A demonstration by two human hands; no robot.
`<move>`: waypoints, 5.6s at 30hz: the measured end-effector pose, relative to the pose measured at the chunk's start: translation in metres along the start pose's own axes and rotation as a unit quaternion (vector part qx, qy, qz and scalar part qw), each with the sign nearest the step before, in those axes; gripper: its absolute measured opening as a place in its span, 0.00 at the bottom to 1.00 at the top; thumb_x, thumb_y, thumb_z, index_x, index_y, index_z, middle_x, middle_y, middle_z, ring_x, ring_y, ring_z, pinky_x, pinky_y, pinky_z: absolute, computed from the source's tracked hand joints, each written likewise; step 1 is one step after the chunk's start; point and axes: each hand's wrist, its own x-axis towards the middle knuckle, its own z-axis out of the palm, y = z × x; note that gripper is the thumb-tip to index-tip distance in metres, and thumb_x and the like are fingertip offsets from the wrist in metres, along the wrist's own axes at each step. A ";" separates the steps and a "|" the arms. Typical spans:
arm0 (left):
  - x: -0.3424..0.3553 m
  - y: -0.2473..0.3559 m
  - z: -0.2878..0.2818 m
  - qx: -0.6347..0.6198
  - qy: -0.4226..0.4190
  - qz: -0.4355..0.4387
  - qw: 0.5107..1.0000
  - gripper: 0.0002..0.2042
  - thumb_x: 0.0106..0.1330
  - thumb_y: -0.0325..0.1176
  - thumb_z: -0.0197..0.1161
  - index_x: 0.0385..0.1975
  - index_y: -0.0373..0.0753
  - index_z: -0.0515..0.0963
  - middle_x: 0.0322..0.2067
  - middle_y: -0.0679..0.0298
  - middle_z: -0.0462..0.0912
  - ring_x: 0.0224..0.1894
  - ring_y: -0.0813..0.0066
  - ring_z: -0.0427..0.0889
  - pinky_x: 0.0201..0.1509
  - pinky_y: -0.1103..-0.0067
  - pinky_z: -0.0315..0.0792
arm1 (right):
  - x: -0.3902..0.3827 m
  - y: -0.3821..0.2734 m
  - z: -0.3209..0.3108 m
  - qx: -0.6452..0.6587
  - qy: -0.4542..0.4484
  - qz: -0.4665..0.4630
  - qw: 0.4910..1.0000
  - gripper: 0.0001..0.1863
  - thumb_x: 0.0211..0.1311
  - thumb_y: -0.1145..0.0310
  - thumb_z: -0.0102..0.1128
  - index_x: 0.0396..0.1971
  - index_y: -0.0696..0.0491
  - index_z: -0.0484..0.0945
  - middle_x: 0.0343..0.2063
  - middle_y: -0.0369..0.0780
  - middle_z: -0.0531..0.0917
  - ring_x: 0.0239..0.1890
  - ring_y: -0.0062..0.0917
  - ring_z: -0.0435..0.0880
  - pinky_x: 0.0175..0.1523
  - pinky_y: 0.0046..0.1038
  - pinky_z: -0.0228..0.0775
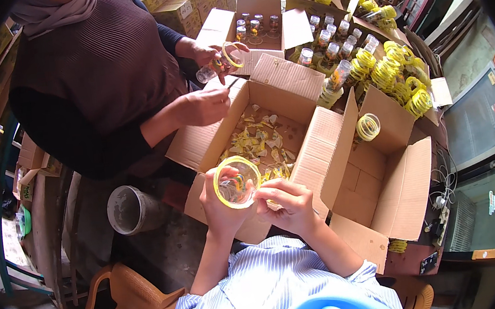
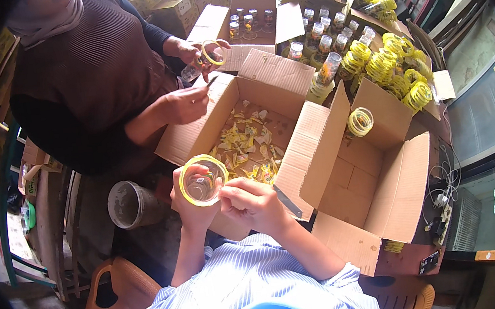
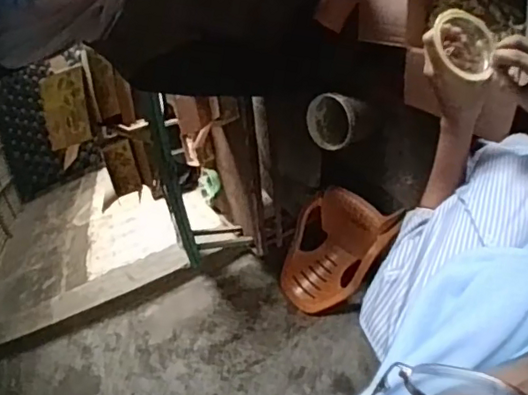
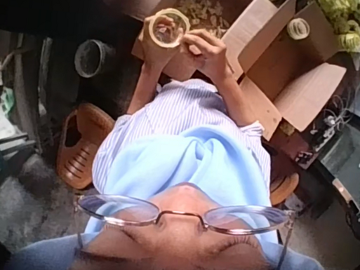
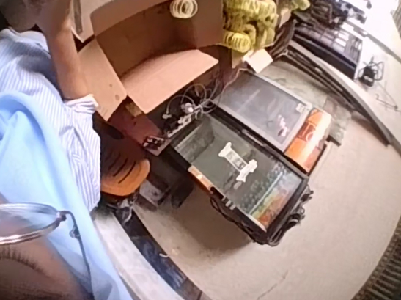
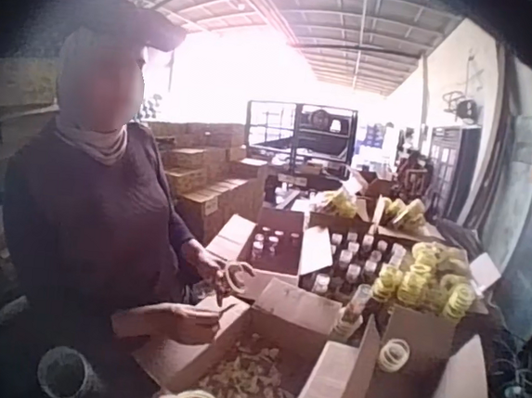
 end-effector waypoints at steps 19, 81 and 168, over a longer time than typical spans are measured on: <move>0.005 0.001 -0.001 -0.084 -0.019 -0.011 0.996 0.23 0.39 0.26 0.73 0.36 0.38 0.67 0.31 0.63 0.77 0.32 0.76 0.78 0.37 0.81 0.74 | 0.010 0.000 -0.024 -0.136 -0.041 -0.063 0.988 0.16 0.47 0.67 0.68 0.38 0.49 0.79 0.34 0.36 0.78 0.36 0.26 0.79 0.41 0.27 0.72; 0.007 0.003 -0.001 -0.081 -0.095 -0.055 0.991 0.29 0.41 0.28 0.72 0.45 0.37 0.66 0.37 0.61 0.77 0.39 0.74 0.78 0.43 0.78 0.73 | 0.000 0.007 -0.006 -0.159 0.003 -0.098 0.982 0.11 0.42 0.76 0.66 0.30 0.54 0.79 0.29 0.37 0.80 0.26 0.26 0.81 0.28 0.24 0.75; 0.007 -0.015 -0.022 -0.140 -0.212 -0.141 0.957 0.30 0.45 0.29 0.70 0.44 0.36 0.58 0.41 0.58 0.65 0.45 0.73 0.72 0.48 0.78 0.73 | -0.001 0.050 -0.016 -0.096 -0.094 0.159 0.978 0.23 0.52 0.76 0.59 0.51 0.54 0.71 0.33 0.40 0.78 0.36 0.36 0.79 0.44 0.33 0.70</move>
